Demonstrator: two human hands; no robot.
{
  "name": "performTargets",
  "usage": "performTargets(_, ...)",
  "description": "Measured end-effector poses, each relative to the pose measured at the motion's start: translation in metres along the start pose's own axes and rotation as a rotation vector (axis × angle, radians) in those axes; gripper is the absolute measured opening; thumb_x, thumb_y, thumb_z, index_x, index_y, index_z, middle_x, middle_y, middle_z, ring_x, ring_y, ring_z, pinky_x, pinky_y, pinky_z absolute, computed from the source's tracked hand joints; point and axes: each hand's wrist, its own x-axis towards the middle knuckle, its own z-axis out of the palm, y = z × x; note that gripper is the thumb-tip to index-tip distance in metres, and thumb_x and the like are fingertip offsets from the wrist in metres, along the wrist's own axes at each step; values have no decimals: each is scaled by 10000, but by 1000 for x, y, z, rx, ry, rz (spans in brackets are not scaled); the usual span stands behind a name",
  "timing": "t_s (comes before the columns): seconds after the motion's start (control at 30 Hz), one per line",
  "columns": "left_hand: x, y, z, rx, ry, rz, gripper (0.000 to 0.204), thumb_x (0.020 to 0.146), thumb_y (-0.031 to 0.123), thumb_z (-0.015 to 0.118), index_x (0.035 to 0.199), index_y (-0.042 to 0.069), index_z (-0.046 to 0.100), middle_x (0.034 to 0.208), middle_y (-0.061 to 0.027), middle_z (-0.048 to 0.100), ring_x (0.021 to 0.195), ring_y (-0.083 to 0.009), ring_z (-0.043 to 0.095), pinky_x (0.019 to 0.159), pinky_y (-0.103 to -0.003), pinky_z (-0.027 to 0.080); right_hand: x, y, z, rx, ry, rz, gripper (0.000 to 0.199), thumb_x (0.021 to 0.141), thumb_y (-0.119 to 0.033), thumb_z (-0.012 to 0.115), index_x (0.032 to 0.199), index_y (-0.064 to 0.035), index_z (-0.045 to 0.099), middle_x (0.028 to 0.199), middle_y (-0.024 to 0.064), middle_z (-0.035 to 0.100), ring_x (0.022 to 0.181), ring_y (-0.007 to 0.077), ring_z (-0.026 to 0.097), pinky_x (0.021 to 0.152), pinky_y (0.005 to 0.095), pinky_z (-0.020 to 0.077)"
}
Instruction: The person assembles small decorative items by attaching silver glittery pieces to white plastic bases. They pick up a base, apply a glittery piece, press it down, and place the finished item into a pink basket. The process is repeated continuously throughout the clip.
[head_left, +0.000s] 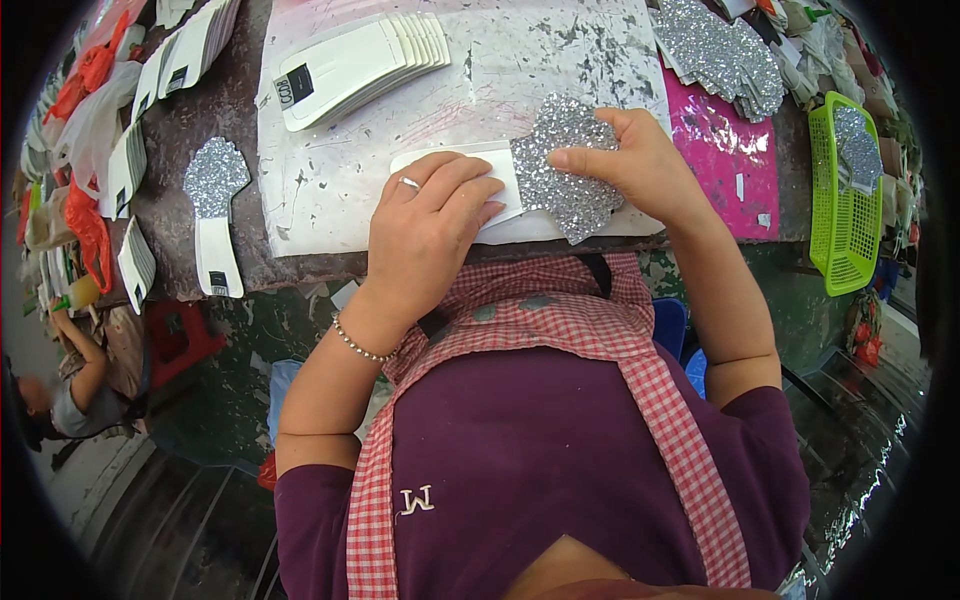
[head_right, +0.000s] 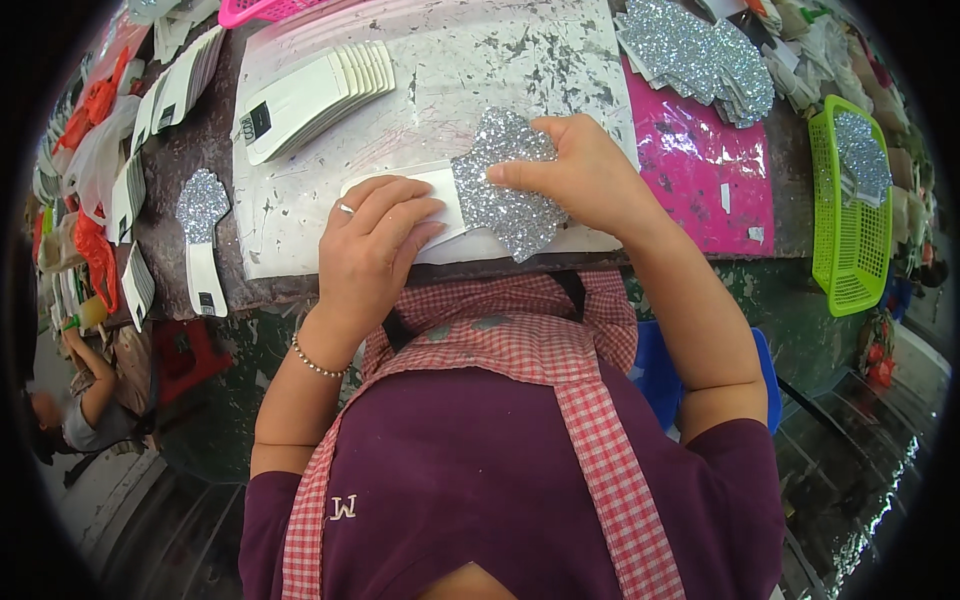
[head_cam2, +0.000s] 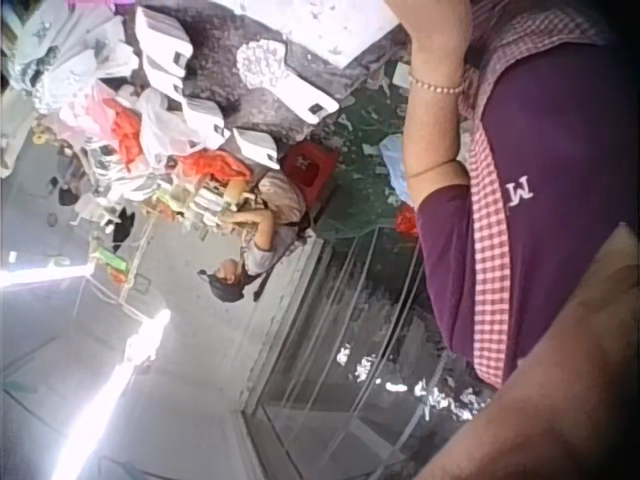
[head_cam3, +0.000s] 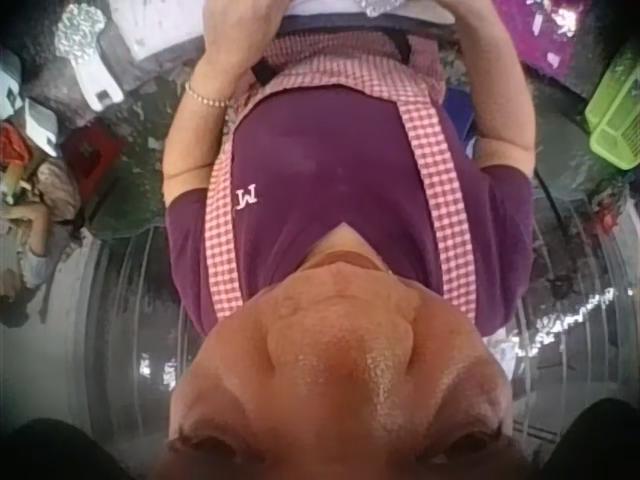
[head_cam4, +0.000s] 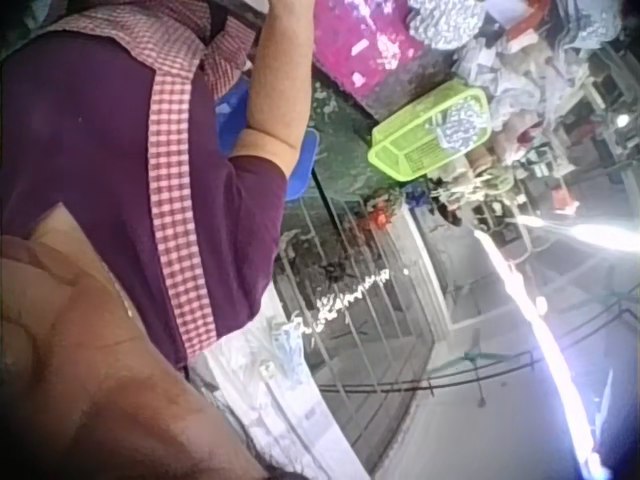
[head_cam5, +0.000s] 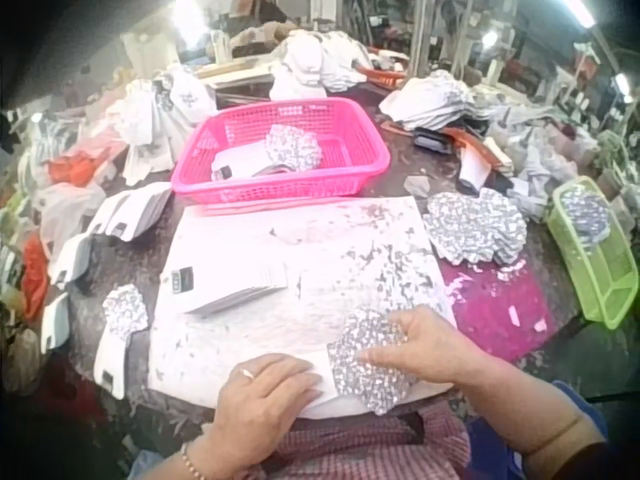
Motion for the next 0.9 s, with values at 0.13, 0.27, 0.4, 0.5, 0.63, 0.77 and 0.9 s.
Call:
performTargets(0.13, -3, 5, 2, 69, -30, 49, 410, 797, 43, 719, 1200, 114, 687, 1292, -25, 662, 1113, -243, 628, 921, -367, 467, 1, 0, 0, 29, -14, -3, 459, 783, -261, 808, 1007, 125, 702, 828, 149, 734, 713, 161, 674, 665, 314, 538)
performTargets(0.27, 0, 9, 0, 174, -147, 100, 497, 816, 28, 640, 1301, 135, 664, 1401, 6, 621, 1176, -214, 592, 984, -358, 416, 4, 7, -1, -12, 5, -24, 443, 777, -245, 801, 998, 126, 700, 800, 147, 724, 693, 166, 669, 652, 318, 536)
performTargets(0.4, 2, 11, -1, 220, -217, 109, 507, 824, 52, 627, 1323, 136, 658, 1433, 11, 603, 1207, -215, 567, 1006, -360, 397, 4, 6, 1, 13, 0, -23, 447, 772, -231, 794, 1000, 140, 695, 805, 169, 723, 700, 175, 679, 659, 324, 542)
performTargets(0.5, 2, 13, 0, 263, -225, 127, 511, 823, 56, 630, 1328, 127, 655, 1440, 7, 599, 1210, -224, 565, 1002, -357, 402, 4, 4, 2, 15, 4, -40, 463, 773, -231, 790, 1009, 154, 687, 812, 185, 726, 713, 185, 690, 668, 331, 547)
performTargets(0.63, 1, 18, 1, 335, -252, 141, 514, 829, 63, 627, 1339, 124, 650, 1440, 4, 601, 1221, -228, 558, 1000, -354, 407, 5, 6, 1, -26, -1, -1, 483, 771, -232, 784, 1034, 160, 681, 818, 198, 729, 728, 201, 701, 680, 338, 550)
performTargets(0.77, 1, 17, 2, 318, -237, 137, 509, 841, 56, 616, 1343, 134, 649, 1433, 11, 607, 1228, -219, 554, 992, -347, 407, 9, 11, 0, -99, -2, -37, 504, 761, -240, 776, 1047, 164, 677, 812, 223, 725, 714, 227, 706, 677, 350, 549)
performTargets(0.9, 0, 8, 2, 268, -219, 171, 493, 857, 112, 604, 1349, 115, 638, 1438, -14, 596, 1231, -230, 553, 953, -366, 417, 11, -4, -5, -116, -71, -31, 496, 763, -241, 765, 1057, 149, 683, 800, 232, 720, 698, 241, 704, 667, 357, 546)
